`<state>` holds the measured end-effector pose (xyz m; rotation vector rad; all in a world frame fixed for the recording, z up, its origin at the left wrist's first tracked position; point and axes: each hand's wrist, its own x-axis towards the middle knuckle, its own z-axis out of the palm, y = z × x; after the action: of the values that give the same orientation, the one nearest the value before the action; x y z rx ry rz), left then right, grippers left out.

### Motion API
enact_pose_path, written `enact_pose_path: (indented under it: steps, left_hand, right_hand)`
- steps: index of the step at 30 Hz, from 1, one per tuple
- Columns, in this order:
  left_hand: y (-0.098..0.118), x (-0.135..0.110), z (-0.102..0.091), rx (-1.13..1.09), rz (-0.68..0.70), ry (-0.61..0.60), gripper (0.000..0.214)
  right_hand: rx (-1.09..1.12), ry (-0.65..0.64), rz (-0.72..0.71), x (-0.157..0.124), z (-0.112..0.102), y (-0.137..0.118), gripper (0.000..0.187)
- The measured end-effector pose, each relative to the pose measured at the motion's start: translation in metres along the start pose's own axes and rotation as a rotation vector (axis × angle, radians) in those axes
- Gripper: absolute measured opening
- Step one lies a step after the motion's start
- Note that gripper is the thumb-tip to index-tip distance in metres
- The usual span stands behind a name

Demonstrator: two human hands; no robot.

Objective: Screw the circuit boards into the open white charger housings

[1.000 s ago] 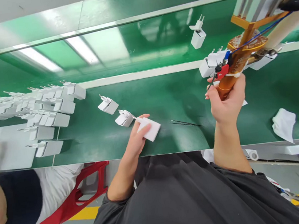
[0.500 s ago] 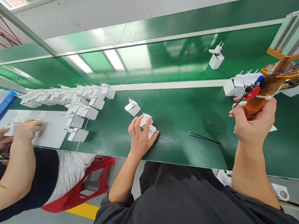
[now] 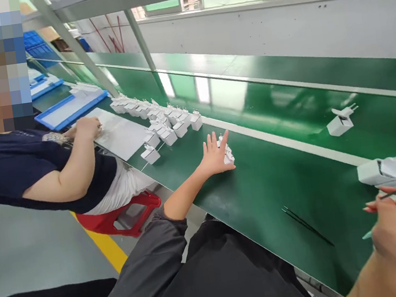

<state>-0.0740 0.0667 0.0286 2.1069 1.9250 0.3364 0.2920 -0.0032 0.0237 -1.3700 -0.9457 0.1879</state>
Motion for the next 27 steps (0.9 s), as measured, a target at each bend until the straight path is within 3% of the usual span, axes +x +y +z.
enact_pose_path:
  steps: [2,5,7,11,14,21,27]
  left_hand:
    - [-0.004,0.005,0.0,-0.051,-0.016,-0.025,0.119]
    - [-0.009,0.004,0.001,-0.236,-0.046,0.055,0.104]
    - [-0.014,-0.003,-0.002,-0.579,-0.083,0.079,0.103]
    - [-0.022,-0.026,-0.019,-1.559,-0.162,-0.038,0.096]
    - [-0.024,-0.044,-0.033,-1.904,-0.13,-0.08,0.089]
    - [-0.034,-0.06,-0.045,-1.985,-0.154,0.01,0.083]
    - [-0.065,-0.064,-0.045,-1.746,-0.245,0.159,0.075]
  right_hand:
    - [-0.01,-0.004,0.012,-0.001,0.0,-0.003,0.057]
    - [0.012,-0.022,-0.021,-0.003,0.0,-0.009,0.053]
    - [0.034,-0.026,-0.052,-0.004,0.001,-0.011,0.049]
    - [0.053,-0.023,-0.087,-0.002,0.002,-0.012,0.048]
    - [0.048,-0.005,-0.098,0.0,0.001,-0.012,0.049]
    - [0.018,-0.024,-0.104,-0.002,0.001,-0.02,0.046]
    - [-0.012,-0.019,-0.115,0.002,0.001,-0.015,0.051]
